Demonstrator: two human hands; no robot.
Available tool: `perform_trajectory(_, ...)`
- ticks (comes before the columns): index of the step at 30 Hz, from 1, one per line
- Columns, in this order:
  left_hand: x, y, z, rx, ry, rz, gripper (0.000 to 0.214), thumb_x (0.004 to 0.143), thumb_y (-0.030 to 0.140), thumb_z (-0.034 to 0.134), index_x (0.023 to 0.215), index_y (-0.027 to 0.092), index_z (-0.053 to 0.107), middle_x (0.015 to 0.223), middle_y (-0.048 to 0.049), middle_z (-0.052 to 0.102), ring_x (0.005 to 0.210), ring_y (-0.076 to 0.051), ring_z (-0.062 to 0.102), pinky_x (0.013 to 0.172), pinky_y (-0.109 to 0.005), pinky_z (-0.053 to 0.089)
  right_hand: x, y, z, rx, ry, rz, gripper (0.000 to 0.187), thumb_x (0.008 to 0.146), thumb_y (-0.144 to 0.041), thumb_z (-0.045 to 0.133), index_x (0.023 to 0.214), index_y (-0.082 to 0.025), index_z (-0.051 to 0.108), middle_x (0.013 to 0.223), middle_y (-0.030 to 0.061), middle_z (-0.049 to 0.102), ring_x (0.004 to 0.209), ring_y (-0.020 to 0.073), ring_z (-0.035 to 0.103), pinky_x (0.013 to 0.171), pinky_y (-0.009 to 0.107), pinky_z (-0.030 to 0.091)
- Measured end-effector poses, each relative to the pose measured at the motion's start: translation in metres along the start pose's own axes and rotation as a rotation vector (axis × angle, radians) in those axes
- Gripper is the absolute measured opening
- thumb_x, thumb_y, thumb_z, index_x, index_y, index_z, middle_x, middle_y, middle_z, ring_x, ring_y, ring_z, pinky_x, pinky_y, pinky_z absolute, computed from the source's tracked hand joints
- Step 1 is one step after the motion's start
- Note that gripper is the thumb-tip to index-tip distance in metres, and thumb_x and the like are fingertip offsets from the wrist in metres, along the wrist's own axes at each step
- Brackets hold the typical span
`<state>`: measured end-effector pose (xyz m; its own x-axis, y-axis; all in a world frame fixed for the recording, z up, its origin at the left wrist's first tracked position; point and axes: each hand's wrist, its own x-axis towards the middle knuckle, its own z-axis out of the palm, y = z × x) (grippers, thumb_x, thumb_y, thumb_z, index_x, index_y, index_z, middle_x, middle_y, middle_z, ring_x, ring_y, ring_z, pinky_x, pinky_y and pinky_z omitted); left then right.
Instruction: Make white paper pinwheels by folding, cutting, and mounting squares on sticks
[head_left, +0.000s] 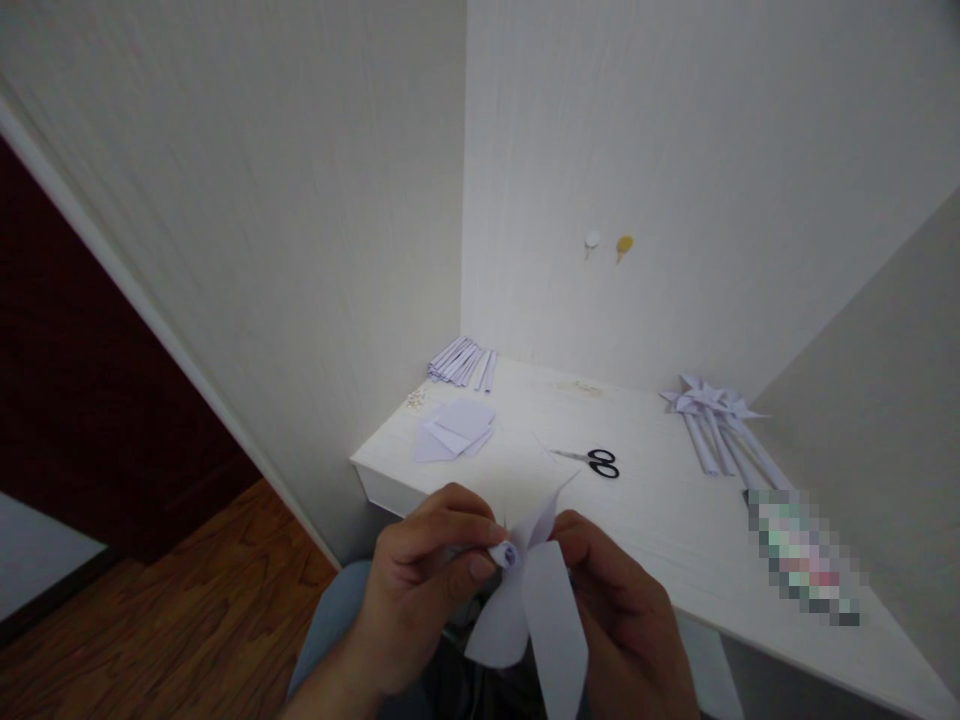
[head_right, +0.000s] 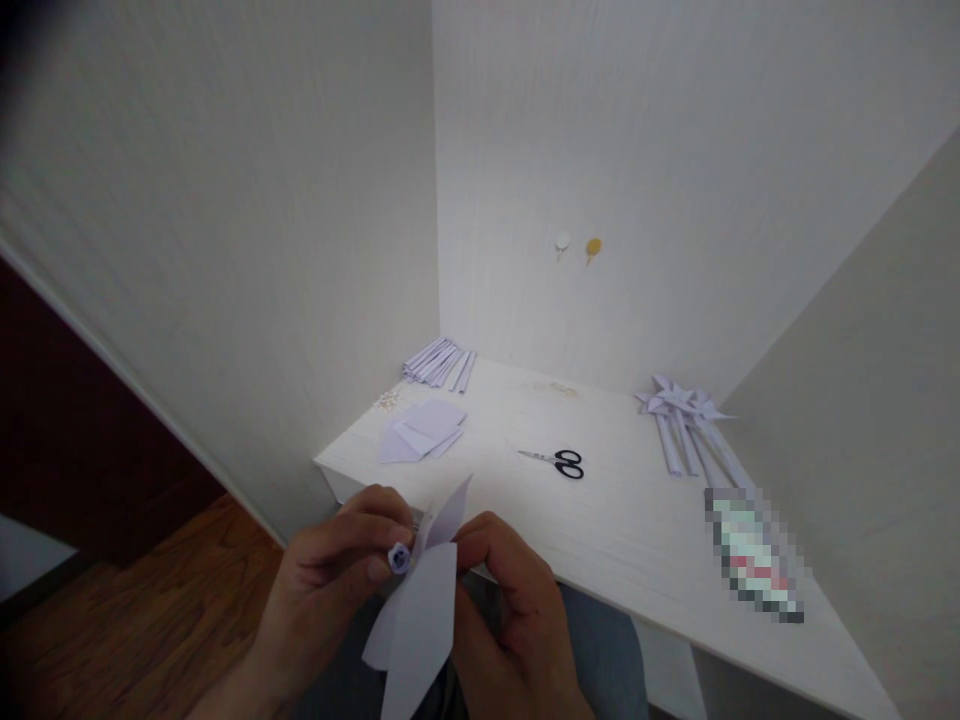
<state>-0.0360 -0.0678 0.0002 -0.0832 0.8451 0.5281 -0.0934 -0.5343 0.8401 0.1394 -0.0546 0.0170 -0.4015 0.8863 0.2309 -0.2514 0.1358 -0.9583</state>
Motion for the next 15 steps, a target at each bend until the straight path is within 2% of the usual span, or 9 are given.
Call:
perform_trajectory(9, 0.0014, 0.0004, -0.0011, 0.018, 0.012, 0.031, 0.016, 0.086, 0.023, 0.075, 0.098, 0.031, 0.081, 0.091, -0.0036, 0.067, 0.084, -0.015, 0.062, 0.07, -0.023, 0.05, 0.0016, -0.0032, 0.0042, -0.082, 0.056, -0.033, 0.02, 0.092, -0.033, 0.065, 0.076, -0.021, 0.061, 0.074, 0.0004, 0.058, 0.067, 0.0146, 0.05, 0.058, 0.024, 0.044)
perform_trajectory(15, 0.0024, 0.0019, 0.0, 0.025, 0.019, 0.043, 0.015, 0.087, 0.023, 0.074, 0.098, 0.029, 0.081, 0.09, -0.0045, 0.067, 0.083, -0.016, 0.062, 0.07, -0.024, 0.051, 0.003, -0.0008, 0.0039, -0.085, 0.028, -0.091, 0.018, 0.093, -0.033, 0.063, 0.079, -0.022, 0.062, 0.075, 0.0016, 0.059, 0.066, 0.0155, 0.052, 0.059, 0.026, 0.045)
